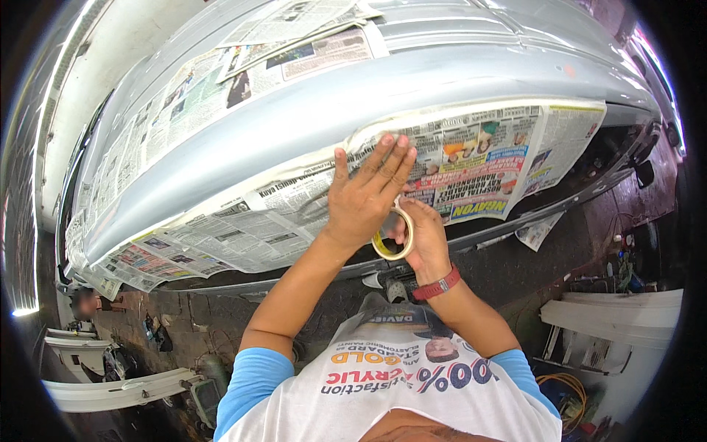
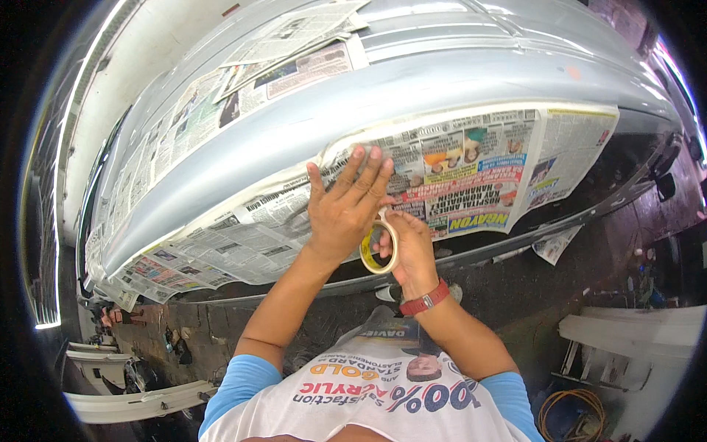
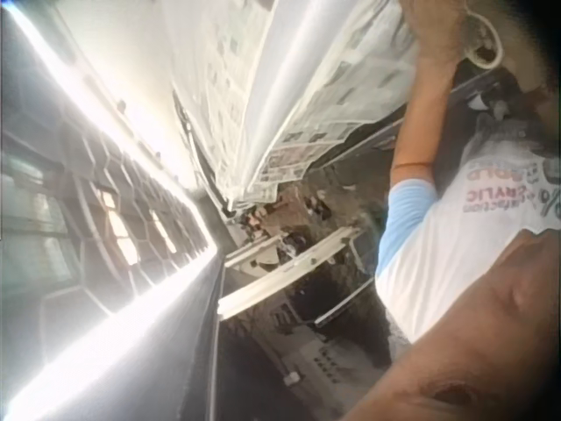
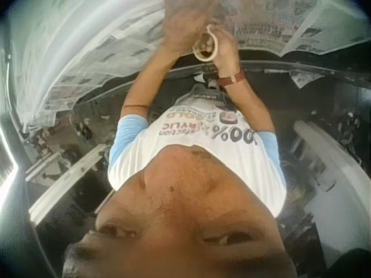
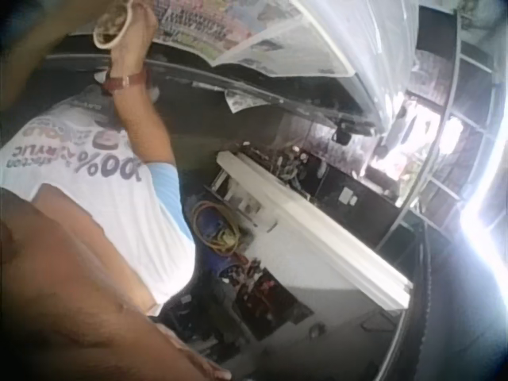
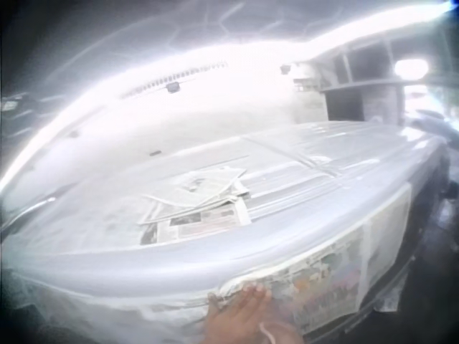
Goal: The person tapes sheets of newspaper onto the hood of a silver car using masking tape. They smooth the paper and apply tape along the edges to secure the coverage.
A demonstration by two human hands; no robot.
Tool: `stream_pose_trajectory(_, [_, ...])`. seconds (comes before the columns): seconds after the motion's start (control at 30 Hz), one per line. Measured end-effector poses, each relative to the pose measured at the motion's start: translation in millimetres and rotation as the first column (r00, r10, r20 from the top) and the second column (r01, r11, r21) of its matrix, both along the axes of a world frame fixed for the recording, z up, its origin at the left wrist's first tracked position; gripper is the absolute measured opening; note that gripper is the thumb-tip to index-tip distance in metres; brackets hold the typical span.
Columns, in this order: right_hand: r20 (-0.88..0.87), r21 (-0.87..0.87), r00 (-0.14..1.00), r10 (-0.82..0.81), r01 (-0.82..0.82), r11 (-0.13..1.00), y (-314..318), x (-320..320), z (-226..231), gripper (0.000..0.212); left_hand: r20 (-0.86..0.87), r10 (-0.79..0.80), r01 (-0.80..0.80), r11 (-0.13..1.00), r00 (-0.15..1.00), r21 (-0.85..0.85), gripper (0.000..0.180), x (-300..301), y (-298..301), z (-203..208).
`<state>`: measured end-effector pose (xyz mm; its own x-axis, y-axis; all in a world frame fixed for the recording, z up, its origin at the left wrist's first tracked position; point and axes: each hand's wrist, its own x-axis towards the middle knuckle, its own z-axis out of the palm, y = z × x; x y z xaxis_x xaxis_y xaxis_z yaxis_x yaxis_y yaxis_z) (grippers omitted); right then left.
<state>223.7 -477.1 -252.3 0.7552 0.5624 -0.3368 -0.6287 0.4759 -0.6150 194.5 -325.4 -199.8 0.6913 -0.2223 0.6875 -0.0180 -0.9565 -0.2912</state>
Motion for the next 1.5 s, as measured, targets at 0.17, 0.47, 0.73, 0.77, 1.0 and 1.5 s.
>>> stream_pose_trajectory(0.17, [-0.071, -0.036, 0.995, -0.071, 0.068, 0.997, 8, -9, 4, 0.023, 0.005, 0.029, -0.029, 1.0, 1.0, 0.013, 0.075, -1, 1, 0])
stream_pose_trajectory(0.47, [-0.073, -0.331, 0.996, -0.059, 0.032, 0.943, -98, -26, -90, 0.021, -0.109, 0.082, -0.064, 0.984, 0.991, 0.164, 0.099, -11, 1, 1])
stream_pose_trajectory(0.73, [0.221, -0.313, 0.893, -0.392, 0.446, 0.839, -201, -8, -62, 0.027, -0.01, -0.056, 0.054, 0.987, 0.998, -0.151, 0.068, 17, 87, 192])
stream_pose_trajectory(0.77, [0.236, -0.3, 0.888, -0.394, 0.452, 0.84, -201, -5, -58, 0.027, -0.149, 0.019, -0.058, 0.963, 0.989, -0.261, 0.064, 39, 122, 215])
stream_pose_trajectory(1.0, [0.209, -0.254, 0.887, -0.411, 0.455, 0.853, -189, -21, -60, 0.024, -0.67, 0.169, -0.417, 0.88, 0.723, -0.228, 0.074, 161, 228, 230])
stream_pose_trajectory(1.5, [0.489, -0.228, 0.744, -0.455, 0.613, 0.757, -201, 30, 14, 0.03, -0.321, 0.267, -0.332, 0.928, 0.909, -0.17, 0.032, 156, 171, 261])
